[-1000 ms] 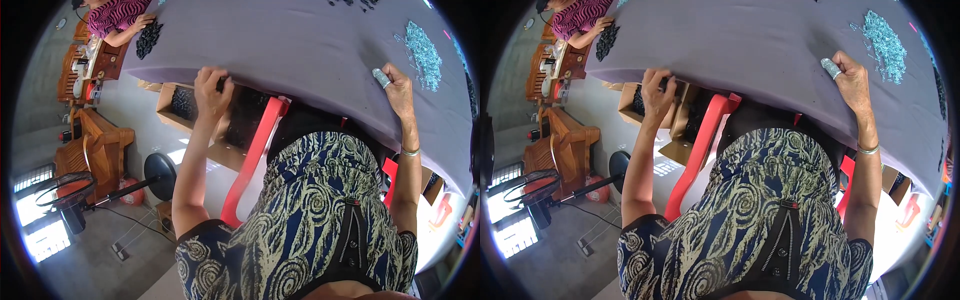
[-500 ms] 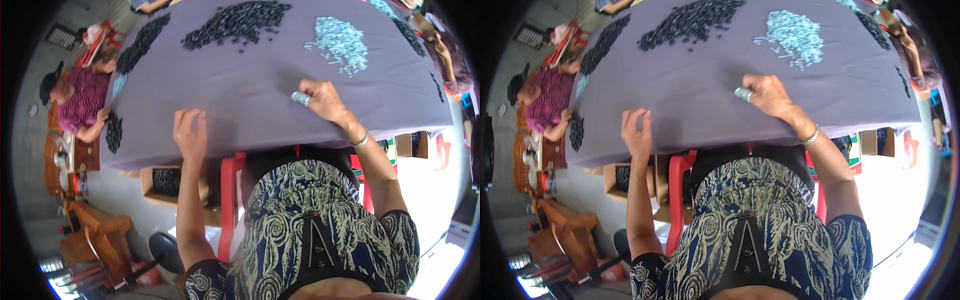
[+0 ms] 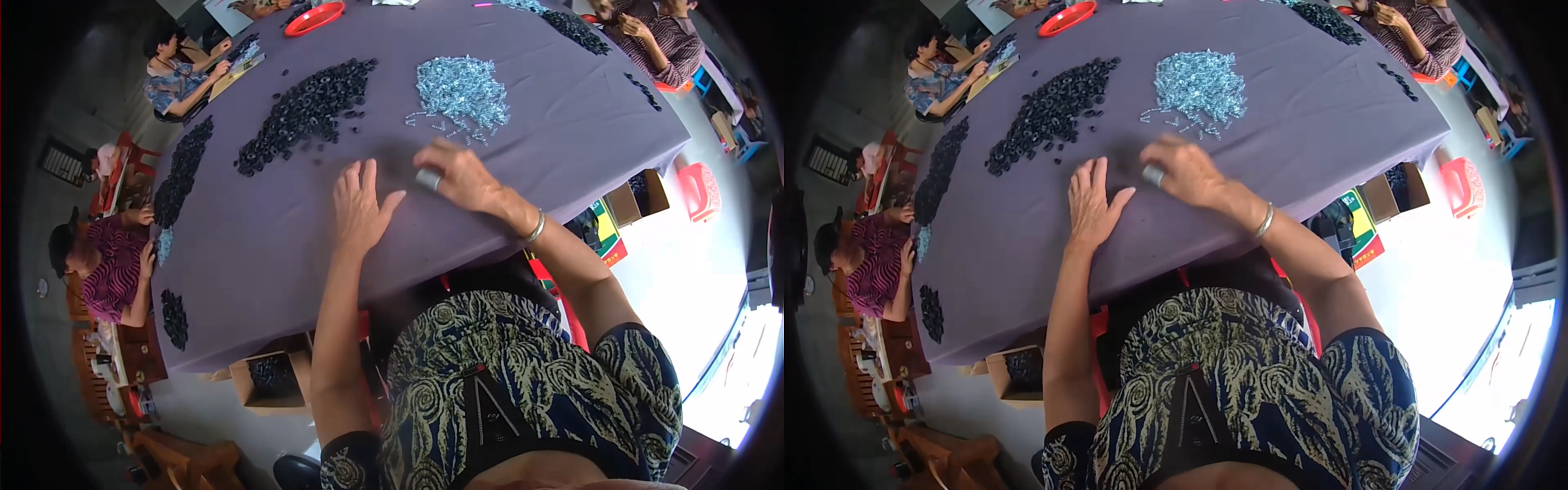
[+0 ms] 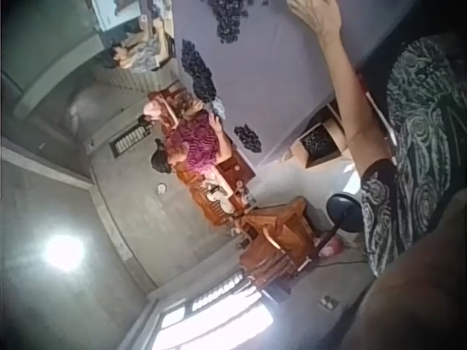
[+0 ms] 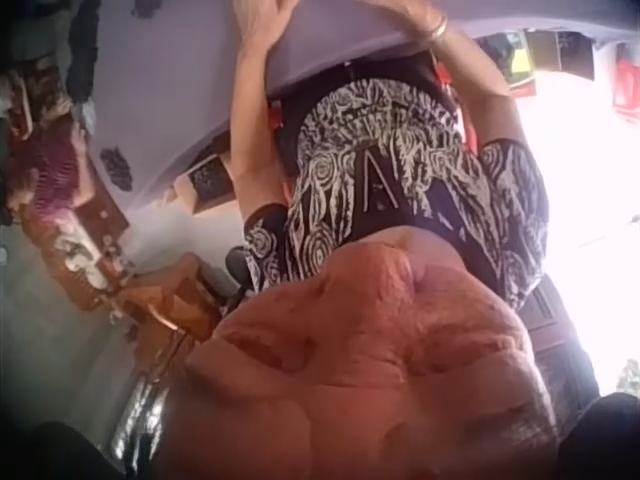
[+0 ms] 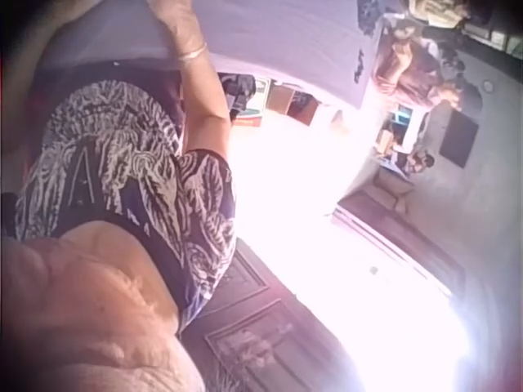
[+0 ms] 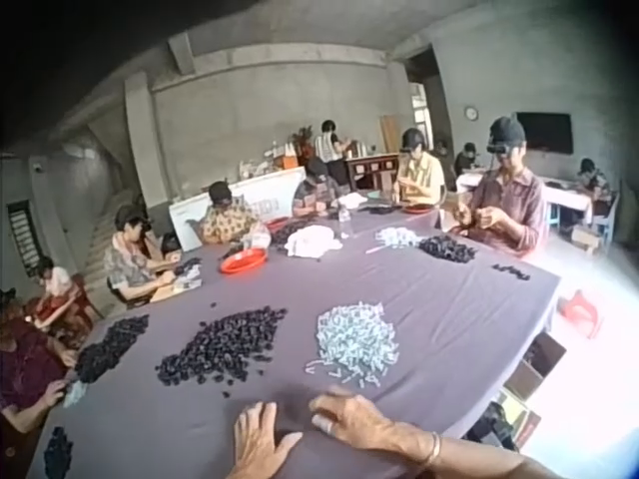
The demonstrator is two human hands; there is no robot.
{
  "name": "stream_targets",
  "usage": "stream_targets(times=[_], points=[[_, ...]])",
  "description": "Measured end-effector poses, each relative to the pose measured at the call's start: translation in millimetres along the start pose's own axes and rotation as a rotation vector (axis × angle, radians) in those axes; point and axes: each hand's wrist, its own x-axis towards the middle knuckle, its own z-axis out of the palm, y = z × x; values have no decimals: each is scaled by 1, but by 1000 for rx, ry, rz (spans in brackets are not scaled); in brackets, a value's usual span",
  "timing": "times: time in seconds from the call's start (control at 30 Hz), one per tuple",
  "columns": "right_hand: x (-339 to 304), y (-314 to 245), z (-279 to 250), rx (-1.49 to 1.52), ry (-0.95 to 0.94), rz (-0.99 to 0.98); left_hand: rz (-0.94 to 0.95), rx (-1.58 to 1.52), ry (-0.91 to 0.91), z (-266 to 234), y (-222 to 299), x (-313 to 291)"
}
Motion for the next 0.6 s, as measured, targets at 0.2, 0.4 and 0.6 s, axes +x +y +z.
stream_targets(times=[0.2, 0.4, 0.6], points=[[24, 58, -49, -301, 56, 223, 10, 130, -82, 2, 0, -7], [48, 83, -34, -575, -188, 193, -5, 100, -82, 1, 1, -8], [92, 98, -21, -314, -436, -31, -89, 46, -181, -2, 3, -9]])
